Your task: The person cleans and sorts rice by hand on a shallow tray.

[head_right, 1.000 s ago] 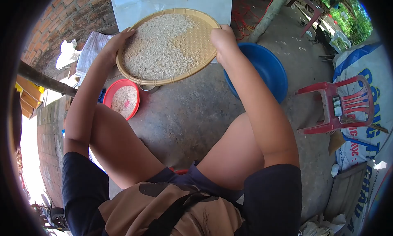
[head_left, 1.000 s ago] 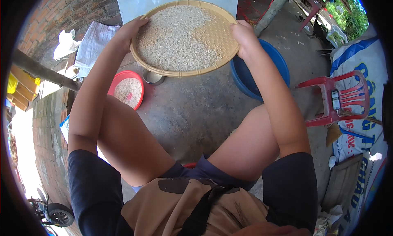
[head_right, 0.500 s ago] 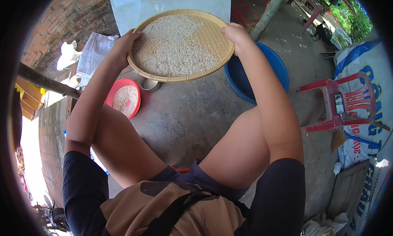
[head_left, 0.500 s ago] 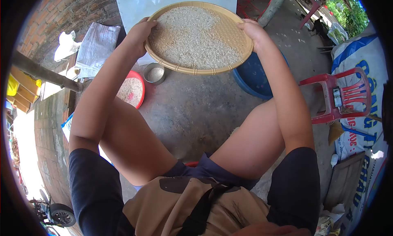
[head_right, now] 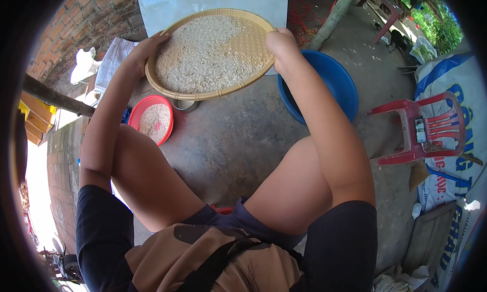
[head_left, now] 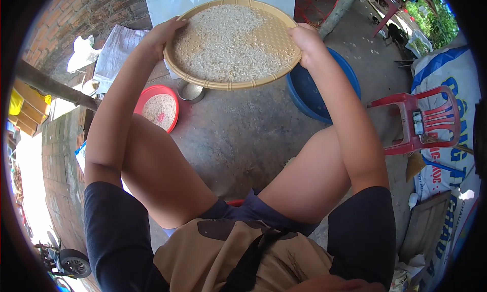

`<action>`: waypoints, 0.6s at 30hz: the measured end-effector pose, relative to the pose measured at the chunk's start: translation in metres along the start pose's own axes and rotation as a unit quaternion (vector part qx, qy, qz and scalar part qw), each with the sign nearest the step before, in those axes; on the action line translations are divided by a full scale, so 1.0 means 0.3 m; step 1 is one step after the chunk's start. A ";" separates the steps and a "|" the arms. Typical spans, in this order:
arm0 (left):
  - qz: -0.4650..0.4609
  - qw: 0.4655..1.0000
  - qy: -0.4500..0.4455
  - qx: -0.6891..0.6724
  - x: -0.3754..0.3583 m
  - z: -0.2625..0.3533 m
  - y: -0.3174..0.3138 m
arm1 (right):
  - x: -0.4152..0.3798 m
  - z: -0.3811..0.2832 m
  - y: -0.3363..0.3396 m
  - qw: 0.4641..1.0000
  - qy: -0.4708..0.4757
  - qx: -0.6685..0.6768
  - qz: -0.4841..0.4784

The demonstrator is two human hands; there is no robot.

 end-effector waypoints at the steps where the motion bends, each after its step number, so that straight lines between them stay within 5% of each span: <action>1: -0.032 0.999 0.004 0.006 -0.011 0.016 0.009 | 0.011 0.029 -0.021 0.998 0.058 0.000 0.024; 3: -0.066 0.998 0.003 0.013 -0.032 0.028 0.011 | 0.005 0.050 -0.048 0.986 0.145 -0.037 0.069; 7: -0.028 0.999 -0.007 0.032 -0.029 0.006 -0.015 | -0.031 -0.028 0.019 1.000 0.014 -0.008 -0.021; 11: -0.008 0.999 -0.030 0.013 -0.015 0.003 -0.007 | -0.022 -0.027 0.010 0.999 0.009 0.001 -0.033; 13: -0.032 0.999 -0.018 0.034 -0.038 0.020 -0.002 | -0.070 -0.026 -0.026 0.993 0.105 -0.041 0.035; 18: -0.016 0.999 -0.020 0.043 -0.038 -0.009 -0.018 | -0.017 -0.020 0.017 0.997 0.063 -0.039 0.019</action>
Point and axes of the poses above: each hand's wrist, its own x-axis towards the middle knuckle, its own y-axis out of the back of the hand, z = x × y, the point moved 2 cm from there along x, towards the middle knuckle, and after that the axes turned 5 degrees about z, right-handed, at the moved point
